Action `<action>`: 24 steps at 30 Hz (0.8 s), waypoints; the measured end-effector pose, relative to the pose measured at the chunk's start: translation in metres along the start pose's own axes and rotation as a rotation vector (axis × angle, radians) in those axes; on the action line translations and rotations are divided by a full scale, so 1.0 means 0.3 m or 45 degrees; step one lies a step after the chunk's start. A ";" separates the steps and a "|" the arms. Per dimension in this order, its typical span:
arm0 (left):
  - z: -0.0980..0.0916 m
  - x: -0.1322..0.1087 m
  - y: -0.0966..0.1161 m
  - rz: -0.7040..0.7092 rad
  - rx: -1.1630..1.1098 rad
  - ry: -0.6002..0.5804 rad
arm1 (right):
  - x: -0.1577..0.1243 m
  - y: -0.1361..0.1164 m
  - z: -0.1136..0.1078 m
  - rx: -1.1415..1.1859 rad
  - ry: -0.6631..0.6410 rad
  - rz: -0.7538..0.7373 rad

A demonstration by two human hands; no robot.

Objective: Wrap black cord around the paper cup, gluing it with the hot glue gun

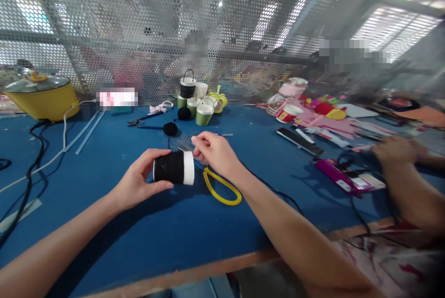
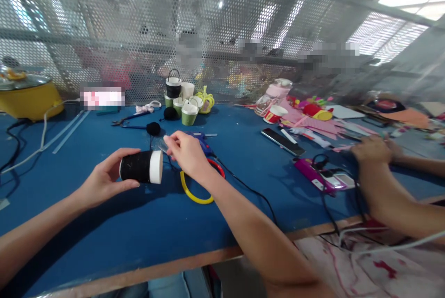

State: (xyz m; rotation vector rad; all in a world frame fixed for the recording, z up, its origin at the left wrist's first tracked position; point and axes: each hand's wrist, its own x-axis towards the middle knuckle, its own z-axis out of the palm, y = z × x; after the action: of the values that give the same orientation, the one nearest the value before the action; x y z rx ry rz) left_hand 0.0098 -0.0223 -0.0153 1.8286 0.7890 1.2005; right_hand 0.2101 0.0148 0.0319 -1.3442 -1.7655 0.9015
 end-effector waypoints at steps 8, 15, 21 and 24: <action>0.001 0.003 -0.011 0.036 0.182 0.034 | -0.062 -0.030 0.003 0.262 -0.427 0.084; -0.010 0.000 0.001 -0.263 0.012 -0.098 | -0.101 -0.002 0.047 0.175 -0.398 -0.084; -0.019 0.000 0.004 -0.194 0.294 -0.196 | -0.114 0.005 0.037 0.064 -0.355 -0.118; -0.014 -0.002 0.005 -0.122 0.405 -0.212 | -0.113 0.013 0.030 -0.024 -0.069 -0.280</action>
State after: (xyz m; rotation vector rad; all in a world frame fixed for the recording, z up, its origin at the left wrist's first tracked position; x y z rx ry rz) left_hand 0.0059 -0.0223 -0.0134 2.0892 1.0031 0.8861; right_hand 0.2105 -0.0182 0.0195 -1.1198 -1.9242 0.8077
